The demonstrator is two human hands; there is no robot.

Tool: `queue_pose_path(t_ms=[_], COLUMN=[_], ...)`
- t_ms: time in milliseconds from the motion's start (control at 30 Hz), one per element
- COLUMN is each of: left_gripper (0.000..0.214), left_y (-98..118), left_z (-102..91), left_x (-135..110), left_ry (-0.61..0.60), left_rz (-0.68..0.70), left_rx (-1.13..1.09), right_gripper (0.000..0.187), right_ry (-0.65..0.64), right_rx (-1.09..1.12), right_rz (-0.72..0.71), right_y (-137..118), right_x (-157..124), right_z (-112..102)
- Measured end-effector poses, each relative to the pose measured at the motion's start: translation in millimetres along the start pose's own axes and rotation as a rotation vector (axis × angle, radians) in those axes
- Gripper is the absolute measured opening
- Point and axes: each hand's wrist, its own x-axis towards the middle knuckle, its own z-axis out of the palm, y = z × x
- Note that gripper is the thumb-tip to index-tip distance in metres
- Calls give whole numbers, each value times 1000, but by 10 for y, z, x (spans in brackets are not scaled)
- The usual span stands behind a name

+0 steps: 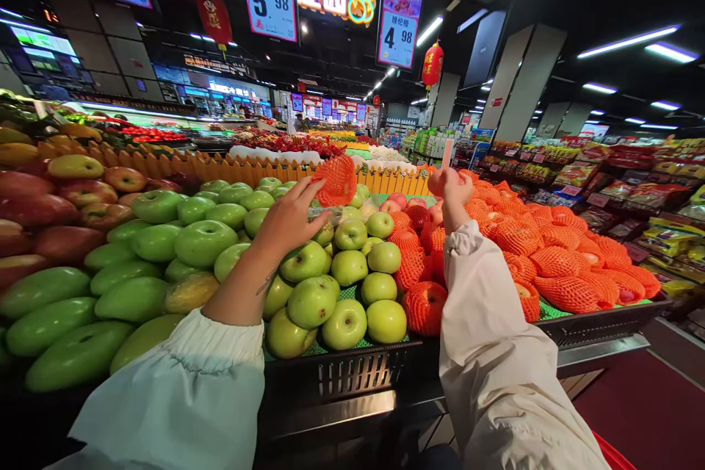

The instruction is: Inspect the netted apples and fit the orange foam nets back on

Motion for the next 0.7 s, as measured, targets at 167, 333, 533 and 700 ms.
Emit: queue_pose_path(t_ms=[167,333,533,700], left_gripper=[47,15,13,33], left_y=[11,-30,-96,220], left_z=[-25,47,105,3], left_x=[-18,-21,-10,111], left_ry=[-53,158,654,498], left_rz=[63,148,281,141], left_rx=[-49,3,-47,-727], right_gripper=[51,57,95,78], right_ry=[-392,-688,-499,-373], right_rx=[899,910,561,396], right_rz=[414,322,-288,-974], right_y=[-432,-454,-260,-135], right_x=[-407,-1082,-1174,-981], right_z=[-160,-77,36,6])
